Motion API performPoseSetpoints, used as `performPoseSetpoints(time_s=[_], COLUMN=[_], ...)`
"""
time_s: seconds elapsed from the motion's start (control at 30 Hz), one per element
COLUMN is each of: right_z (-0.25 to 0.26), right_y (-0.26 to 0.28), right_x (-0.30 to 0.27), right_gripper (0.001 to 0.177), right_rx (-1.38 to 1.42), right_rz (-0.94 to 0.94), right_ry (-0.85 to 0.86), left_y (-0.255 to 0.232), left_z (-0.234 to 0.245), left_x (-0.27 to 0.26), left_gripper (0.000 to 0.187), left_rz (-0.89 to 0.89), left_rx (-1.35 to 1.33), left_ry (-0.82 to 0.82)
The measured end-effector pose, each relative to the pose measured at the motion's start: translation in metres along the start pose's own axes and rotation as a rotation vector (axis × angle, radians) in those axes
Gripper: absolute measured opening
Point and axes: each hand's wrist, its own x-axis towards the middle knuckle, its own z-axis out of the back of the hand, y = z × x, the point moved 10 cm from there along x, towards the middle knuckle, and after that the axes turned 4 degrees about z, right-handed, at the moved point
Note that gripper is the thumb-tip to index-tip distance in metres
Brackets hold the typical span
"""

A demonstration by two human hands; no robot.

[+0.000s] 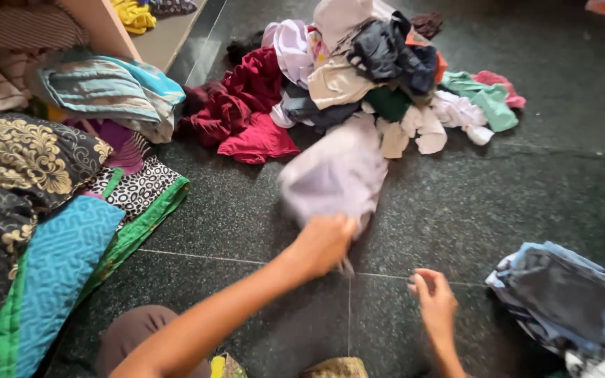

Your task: Folding and organizing various garments including shirts and pants.

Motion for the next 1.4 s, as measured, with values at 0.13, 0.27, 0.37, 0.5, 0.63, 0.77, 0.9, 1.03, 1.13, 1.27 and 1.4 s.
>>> performPoseSetpoints(time_s=[0.13, 0.27, 0.37, 0.5, 0.63, 0.77, 0.9, 1.03, 1.13, 1.27, 1.4], right_z=[-0.109, -0.163, -0.137, -0.102, 0.006, 0.046, 0.082, 0.046, -0.004, -0.077, -0.149], right_y=[-0.046, 0.032, 0.109, -0.006, 0.145, 0.226, 0.257, 0.320, 0.326, 0.244, 0.066], right_x=[-0.069, -0.109, -0.062, 0.004, 0.036, 0.060, 0.097, 0.092, 0.085, 0.015, -0.020], right_gripper=[0.055, 0.054, 0.041, 0.031, 0.039, 0.032, 0.030, 0.045, 0.053, 0.023, 0.056], right_rx=[0.918, 1.058, 0.739, 0.933, 0.326, 0.033, -0.106, 0.129, -0.137, -0.417, -0.471], right_rz=[-0.891, -0.861, 0.126, -0.552, -0.263, -0.194, -0.130, 0.029, 0.491, 0.730, 0.419], right_ry=[0.177, 0.266, 0.418, 0.156, 0.193, 0.297, 0.209, 0.079, 0.010, 0.017, 0.285], left_y=[-0.078, -0.091, -0.070, -0.014, 0.038, 0.068, 0.088, 0.143, 0.214, 0.327, 0.323], left_z=[0.066, 0.164, 0.232, 0.268, 0.274, 0.260, 0.261, 0.257, 0.243, 0.168, 0.127], left_x=[-0.086, -0.119, -0.122, -0.124, -0.129, -0.124, -0.102, -0.069, -0.076, -0.135, -0.176], left_gripper=[0.013, 0.021, 0.012, 0.007, 0.016, 0.016, 0.019, 0.021, 0.015, 0.016, 0.042], left_rz=[-0.125, -0.137, -0.044, 0.075, 0.103, 0.185, 0.238, 0.385, 0.553, 0.802, 0.748], left_rx=[-0.148, -0.063, 0.088, 0.205, -0.025, -0.186, -0.284, -0.107, 0.118, 0.374, 0.521], left_ry=[-0.042, -0.121, -0.131, -0.127, -0.228, -0.243, -0.197, -0.231, -0.419, -0.378, -0.240])
